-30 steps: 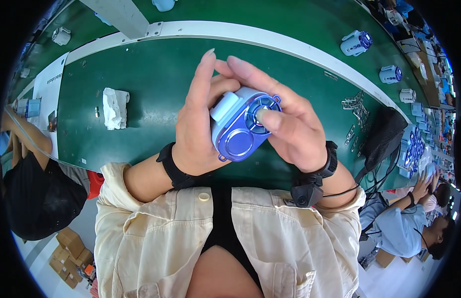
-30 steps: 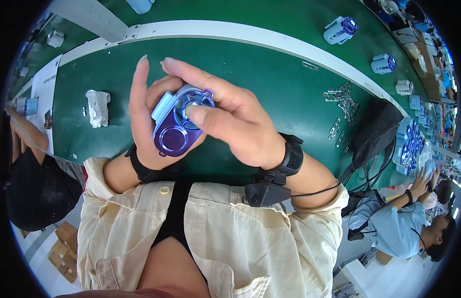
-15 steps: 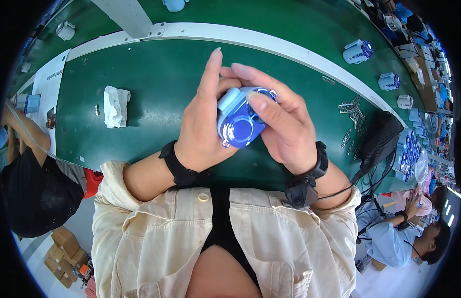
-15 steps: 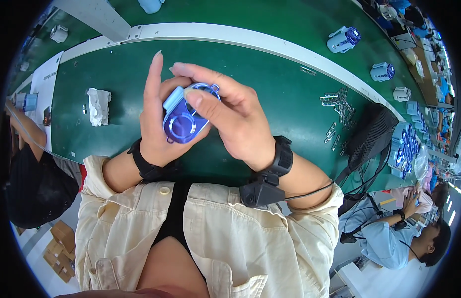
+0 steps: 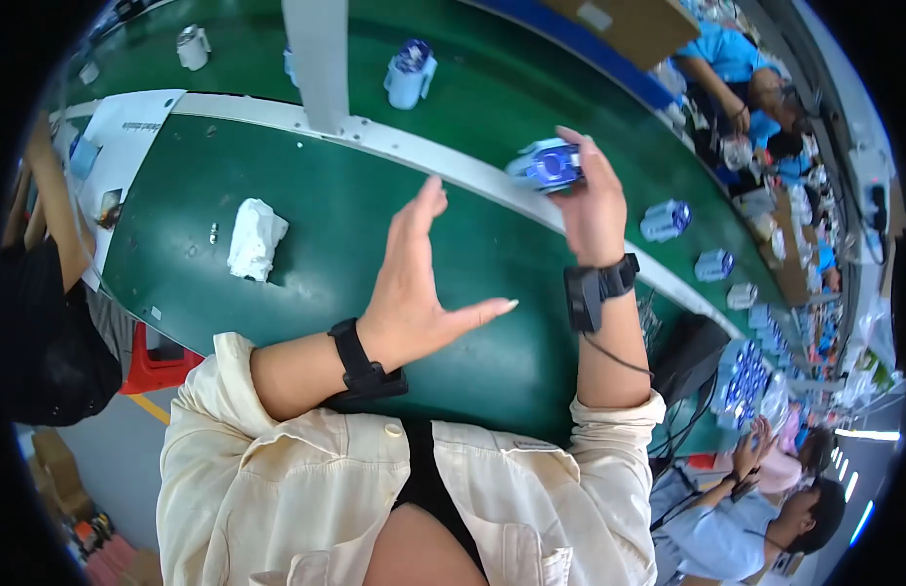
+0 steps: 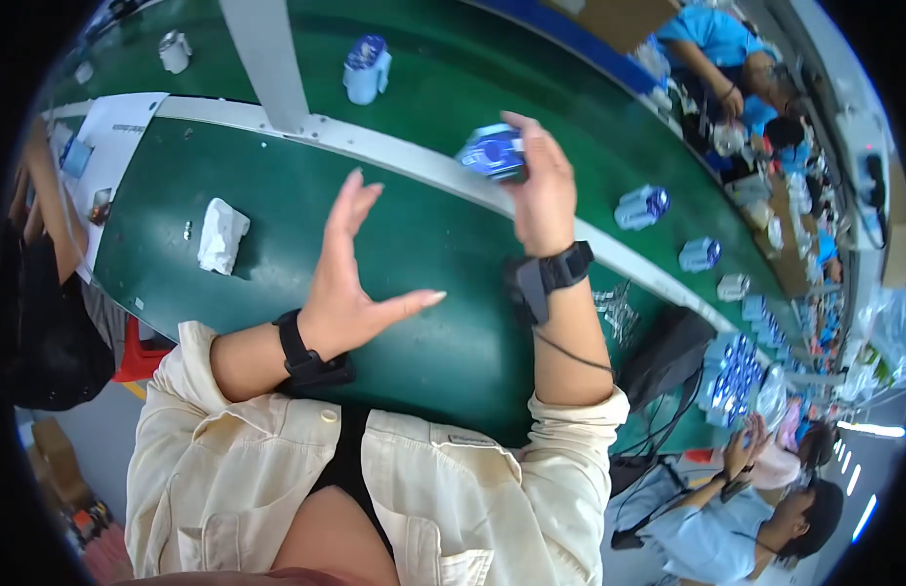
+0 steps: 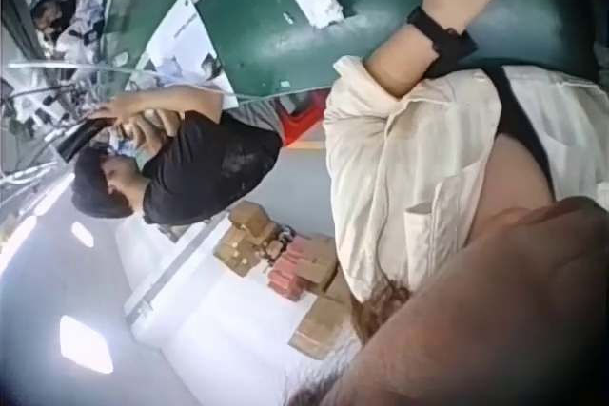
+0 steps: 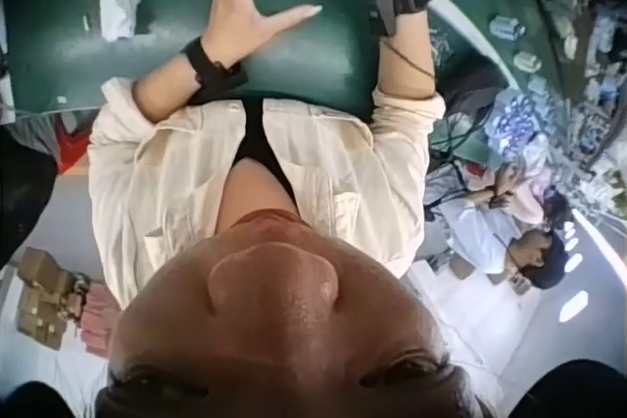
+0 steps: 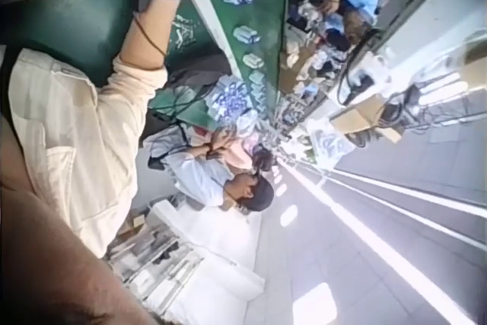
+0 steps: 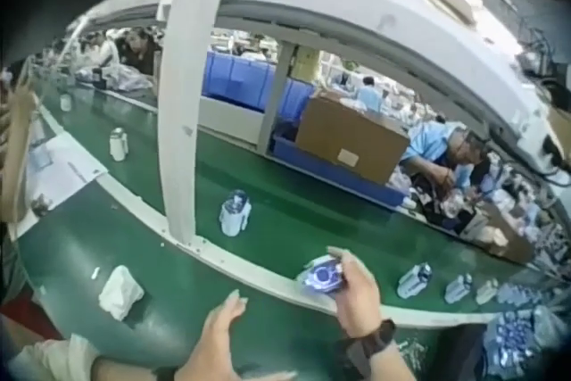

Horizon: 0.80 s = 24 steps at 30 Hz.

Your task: The person picks up a small fan, inserts a white component into the top opening by hand, and presses it into place. This process is repeated for several units before each is placed back onto the conveyor belt.

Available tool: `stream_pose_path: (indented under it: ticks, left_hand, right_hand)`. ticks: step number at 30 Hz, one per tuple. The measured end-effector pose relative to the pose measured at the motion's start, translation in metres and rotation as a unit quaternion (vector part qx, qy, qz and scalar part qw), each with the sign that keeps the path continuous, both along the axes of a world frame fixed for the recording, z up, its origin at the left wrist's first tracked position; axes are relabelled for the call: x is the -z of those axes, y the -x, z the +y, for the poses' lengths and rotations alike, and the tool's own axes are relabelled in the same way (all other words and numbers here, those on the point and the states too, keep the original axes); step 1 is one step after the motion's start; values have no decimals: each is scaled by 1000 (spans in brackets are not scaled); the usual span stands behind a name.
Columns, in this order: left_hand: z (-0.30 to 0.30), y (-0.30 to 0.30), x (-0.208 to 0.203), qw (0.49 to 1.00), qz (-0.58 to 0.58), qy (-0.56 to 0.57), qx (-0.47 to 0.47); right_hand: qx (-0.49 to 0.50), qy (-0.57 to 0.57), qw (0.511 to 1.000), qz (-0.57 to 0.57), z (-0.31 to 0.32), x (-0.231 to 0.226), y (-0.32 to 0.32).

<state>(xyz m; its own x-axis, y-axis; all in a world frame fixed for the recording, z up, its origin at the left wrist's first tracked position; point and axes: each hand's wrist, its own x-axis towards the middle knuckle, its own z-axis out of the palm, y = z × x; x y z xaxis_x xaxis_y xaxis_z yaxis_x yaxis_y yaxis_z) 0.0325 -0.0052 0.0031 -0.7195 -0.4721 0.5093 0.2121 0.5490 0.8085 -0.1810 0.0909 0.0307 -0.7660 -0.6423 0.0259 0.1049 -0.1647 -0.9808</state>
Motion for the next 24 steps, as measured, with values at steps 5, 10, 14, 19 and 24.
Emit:
stream_pose_path:
  ticks: [5, 10, 14, 19, 24]
  left_hand:
    - [-2, -1, -5, 999, 38, 8, 7]
    - [-6, 0, -1, 998, 63, 8, -8]
    - [-10, 2, -3, 997, 70, 44, 7]
    - [-12, -1, -5, 996, 50, 67, -38]
    - [-14, -5, -11, 990, 12, 51, -129]
  right_hand:
    - [221, -245, 904, 273, 4, 42, 110]
    - [205, -255, 688, 648, -64, -1, 75]
    - [63, -179, 785, 590, -151, 17, 22]
    - [-69, -210, 881, 417, -172, 25, 25]
    - [-424, -122, 893, 88, -88, -8, 12]
